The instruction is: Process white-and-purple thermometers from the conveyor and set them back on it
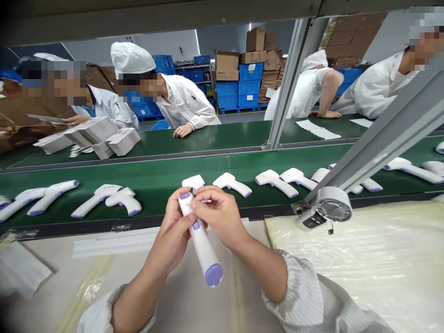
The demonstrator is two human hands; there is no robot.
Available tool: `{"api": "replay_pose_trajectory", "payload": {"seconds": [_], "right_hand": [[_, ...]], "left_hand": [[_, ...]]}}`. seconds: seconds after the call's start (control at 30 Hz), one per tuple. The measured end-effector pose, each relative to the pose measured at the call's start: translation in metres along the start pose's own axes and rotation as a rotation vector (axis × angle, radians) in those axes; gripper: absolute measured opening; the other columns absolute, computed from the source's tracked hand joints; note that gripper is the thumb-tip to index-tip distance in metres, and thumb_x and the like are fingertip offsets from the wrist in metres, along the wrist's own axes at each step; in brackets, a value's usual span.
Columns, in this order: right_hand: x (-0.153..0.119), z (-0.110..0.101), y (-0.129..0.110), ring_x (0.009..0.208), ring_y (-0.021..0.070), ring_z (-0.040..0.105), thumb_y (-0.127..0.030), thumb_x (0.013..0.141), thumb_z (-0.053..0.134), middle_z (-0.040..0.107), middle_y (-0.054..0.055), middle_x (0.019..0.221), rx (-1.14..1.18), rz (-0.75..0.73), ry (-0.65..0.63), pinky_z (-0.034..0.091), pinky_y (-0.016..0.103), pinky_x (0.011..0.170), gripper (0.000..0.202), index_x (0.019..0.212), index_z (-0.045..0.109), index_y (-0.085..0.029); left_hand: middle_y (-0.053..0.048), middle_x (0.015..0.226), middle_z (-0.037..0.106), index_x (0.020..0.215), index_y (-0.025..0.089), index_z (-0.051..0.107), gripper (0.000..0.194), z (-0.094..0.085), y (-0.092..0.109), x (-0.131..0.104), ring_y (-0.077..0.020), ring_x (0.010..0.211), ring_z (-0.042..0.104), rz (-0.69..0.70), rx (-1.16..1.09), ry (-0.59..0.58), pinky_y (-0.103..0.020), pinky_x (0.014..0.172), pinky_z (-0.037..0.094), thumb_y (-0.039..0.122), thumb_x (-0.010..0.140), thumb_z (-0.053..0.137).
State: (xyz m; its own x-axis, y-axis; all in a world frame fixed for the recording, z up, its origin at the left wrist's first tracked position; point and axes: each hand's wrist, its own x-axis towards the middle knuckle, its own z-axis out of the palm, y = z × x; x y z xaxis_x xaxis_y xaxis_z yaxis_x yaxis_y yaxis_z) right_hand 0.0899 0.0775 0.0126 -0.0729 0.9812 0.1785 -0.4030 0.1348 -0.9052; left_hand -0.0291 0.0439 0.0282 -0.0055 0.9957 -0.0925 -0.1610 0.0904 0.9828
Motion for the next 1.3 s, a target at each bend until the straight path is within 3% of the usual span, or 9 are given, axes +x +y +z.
{"api": "replay_pose_trajectory", "payload": {"seconds": [0.17,0.33,0.53,1.07,1.17,1.27,1.3], "right_hand": [[0.001,-0.001,-0.001,0.087,0.0197,0.063,-0.029,0.069,0.08,0.071,0.004,0.098,0.001,0.017,0.011,0.055,0.033,0.072,0.01,0.067,0.072,-0.023],[0.001,-0.001,-0.001,0.085,0.0192,0.063,-0.03,0.068,0.08,0.071,0.005,0.098,0.023,0.049,0.011,0.054,0.032,0.069,0.01,0.067,0.073,-0.023],[0.001,0.0,0.0,0.089,0.0207,0.065,-0.03,0.07,0.08,0.071,0.005,0.095,0.033,0.017,0.024,0.055,0.034,0.076,0.01,0.069,0.073,-0.022],[-0.001,0.003,0.001,0.082,0.0166,0.064,-0.029,0.067,0.082,0.067,0.003,0.091,0.041,0.01,0.039,0.054,0.029,0.07,0.014,0.067,0.071,-0.021],[0.004,-0.001,0.004,0.07,0.0121,0.059,-0.03,0.06,0.09,0.066,0.0,0.09,0.181,0.15,0.045,0.05,0.027,0.061,0.029,0.071,0.065,-0.02],[0.01,-0.006,0.005,0.061,0.0086,0.054,-0.03,0.053,0.096,0.063,-0.005,0.08,0.322,0.292,0.081,0.046,0.023,0.055,0.045,0.078,0.06,-0.021],[0.01,-0.008,0.004,0.062,0.0089,0.055,-0.033,0.054,0.096,0.063,-0.004,0.08,0.329,0.328,0.091,0.046,0.023,0.056,0.045,0.08,0.06,-0.021]], "left_hand": [[-0.001,0.109,0.056,0.128,0.033,0.046,0.058,0.0,0.002,0.001,-0.0144,0.08,0.053,-0.01,-0.009,0.002,-0.026,0.068,0.044,0.041,0.077,0.072],[-0.002,0.119,0.058,0.13,0.034,0.047,0.055,-0.003,-0.004,0.002,-0.017,0.088,0.057,-0.025,0.022,0.017,-0.028,0.071,0.045,0.054,0.083,0.068],[-0.004,0.131,0.058,0.131,0.033,0.05,0.046,-0.006,-0.01,0.003,-0.0224,0.117,0.058,0.062,0.059,0.015,-0.034,0.096,0.048,0.053,0.092,0.064],[-0.005,0.115,0.059,0.128,0.028,0.052,0.04,-0.013,-0.017,0.008,-0.0197,0.099,0.061,0.171,0.138,0.04,-0.031,0.085,0.052,0.05,0.095,0.059],[-0.005,0.11,0.06,0.127,0.028,0.05,0.043,-0.018,-0.018,0.009,-0.0187,0.087,0.063,0.163,0.073,-0.053,-0.03,0.074,0.054,0.053,0.094,0.061],[-0.005,0.105,0.06,0.127,0.029,0.048,0.052,-0.025,-0.017,0.014,-0.0184,0.076,0.064,0.166,-0.039,-0.292,-0.029,0.061,0.053,0.061,0.09,0.063],[-0.005,0.106,0.06,0.127,0.03,0.047,0.053,-0.027,-0.017,0.018,-0.0189,0.077,0.064,0.2,-0.062,-0.324,-0.029,0.059,0.053,0.062,0.089,0.064]]}}
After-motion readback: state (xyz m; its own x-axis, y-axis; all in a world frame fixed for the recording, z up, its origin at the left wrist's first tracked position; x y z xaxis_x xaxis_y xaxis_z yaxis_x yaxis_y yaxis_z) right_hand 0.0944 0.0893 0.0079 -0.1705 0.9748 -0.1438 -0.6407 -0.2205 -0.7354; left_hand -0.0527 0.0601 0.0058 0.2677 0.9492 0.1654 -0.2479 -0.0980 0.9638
